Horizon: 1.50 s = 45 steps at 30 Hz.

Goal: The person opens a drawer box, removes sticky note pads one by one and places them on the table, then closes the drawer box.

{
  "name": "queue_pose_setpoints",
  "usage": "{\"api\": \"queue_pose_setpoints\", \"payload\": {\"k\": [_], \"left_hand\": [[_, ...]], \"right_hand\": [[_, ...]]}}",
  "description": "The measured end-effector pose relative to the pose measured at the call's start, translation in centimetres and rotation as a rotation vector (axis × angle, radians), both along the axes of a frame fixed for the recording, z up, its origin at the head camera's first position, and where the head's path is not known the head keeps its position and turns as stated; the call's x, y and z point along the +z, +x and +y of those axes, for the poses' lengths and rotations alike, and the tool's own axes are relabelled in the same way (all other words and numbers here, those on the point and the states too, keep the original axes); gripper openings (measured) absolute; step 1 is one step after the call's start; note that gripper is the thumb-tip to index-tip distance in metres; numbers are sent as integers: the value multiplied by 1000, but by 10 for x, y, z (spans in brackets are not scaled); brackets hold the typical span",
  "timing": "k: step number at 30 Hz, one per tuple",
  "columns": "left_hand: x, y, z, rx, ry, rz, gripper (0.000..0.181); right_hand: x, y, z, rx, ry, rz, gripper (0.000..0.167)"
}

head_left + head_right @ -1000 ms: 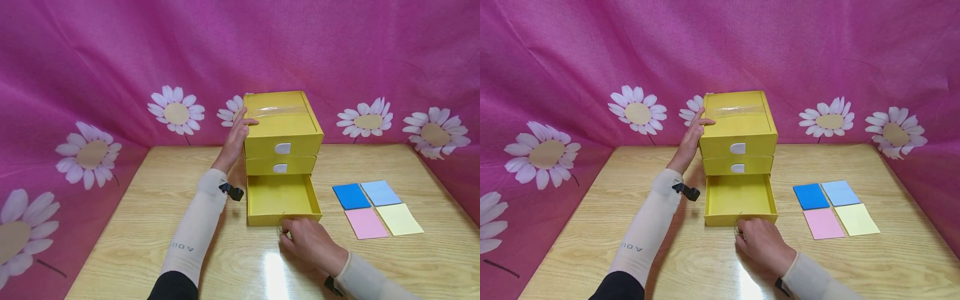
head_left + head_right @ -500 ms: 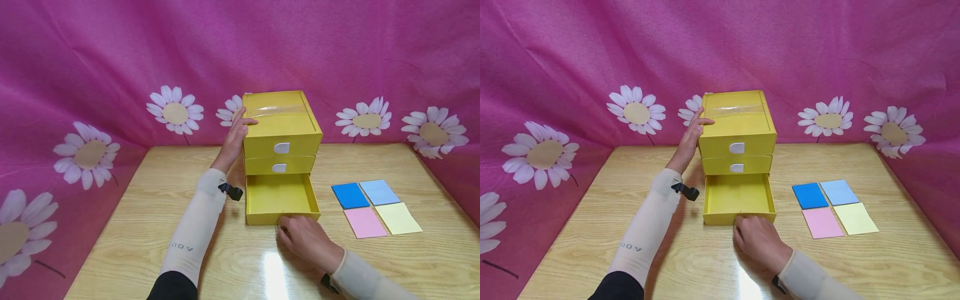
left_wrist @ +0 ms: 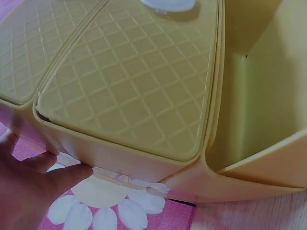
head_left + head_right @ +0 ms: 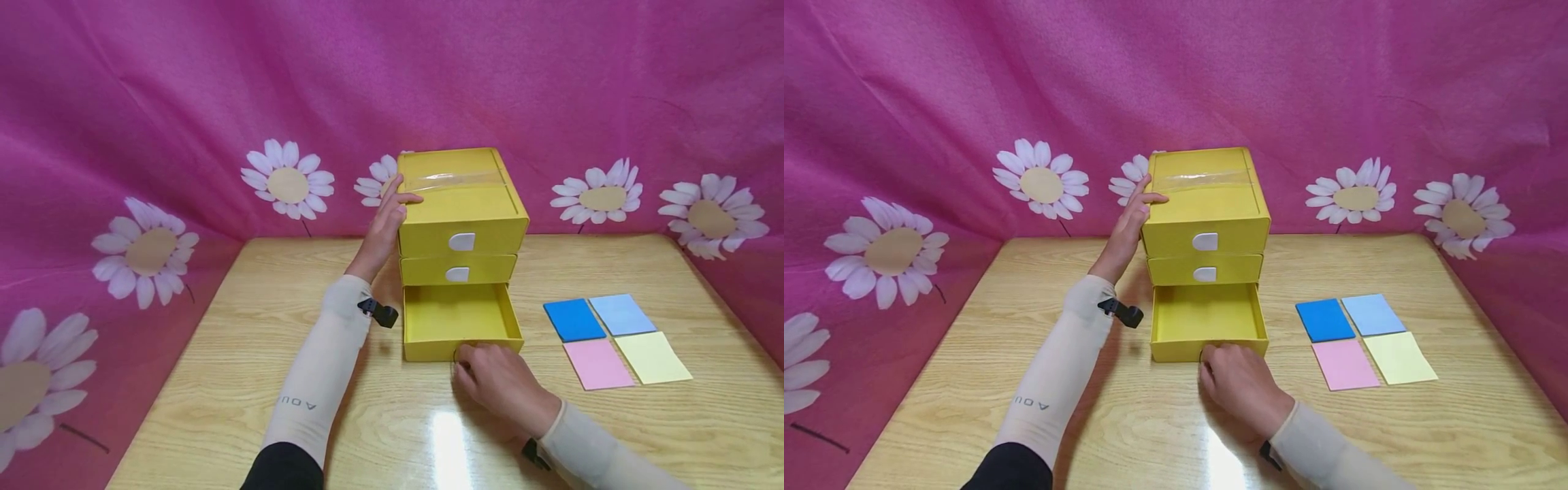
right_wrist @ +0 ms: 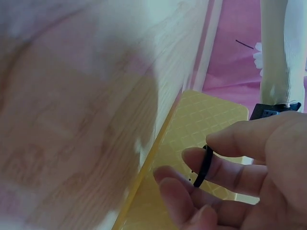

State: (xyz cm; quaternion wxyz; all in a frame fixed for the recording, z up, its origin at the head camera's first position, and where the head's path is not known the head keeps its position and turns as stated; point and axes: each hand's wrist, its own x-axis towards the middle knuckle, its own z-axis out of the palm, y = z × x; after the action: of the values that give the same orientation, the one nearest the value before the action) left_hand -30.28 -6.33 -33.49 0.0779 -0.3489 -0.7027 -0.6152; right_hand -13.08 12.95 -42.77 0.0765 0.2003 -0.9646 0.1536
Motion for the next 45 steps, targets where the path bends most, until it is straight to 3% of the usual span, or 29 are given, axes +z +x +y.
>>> {"api": "queue_pose_setpoints", "payload": {"k": [10, 17, 34, 39, 45], "left_hand": [[1, 0, -1, 17, -14, 1, 40], [0, 0, -1, 31, -26, -25, 41], [-1, -1, 0, 41, -29, -15, 42], [-2, -1, 0, 37, -24, -29, 41], [-2, -2, 1, 25, -7, 1, 40]], "right_hand": [[-1, -12, 1, 7, -14, 40, 20], [-3, -22, 0, -19, -11, -12, 18], [-3, -47, 2, -26, -4, -26, 18], [-3, -53, 2, -32, -11, -8, 21], [-6, -61, 3, -26, -9, 24, 22]]}}
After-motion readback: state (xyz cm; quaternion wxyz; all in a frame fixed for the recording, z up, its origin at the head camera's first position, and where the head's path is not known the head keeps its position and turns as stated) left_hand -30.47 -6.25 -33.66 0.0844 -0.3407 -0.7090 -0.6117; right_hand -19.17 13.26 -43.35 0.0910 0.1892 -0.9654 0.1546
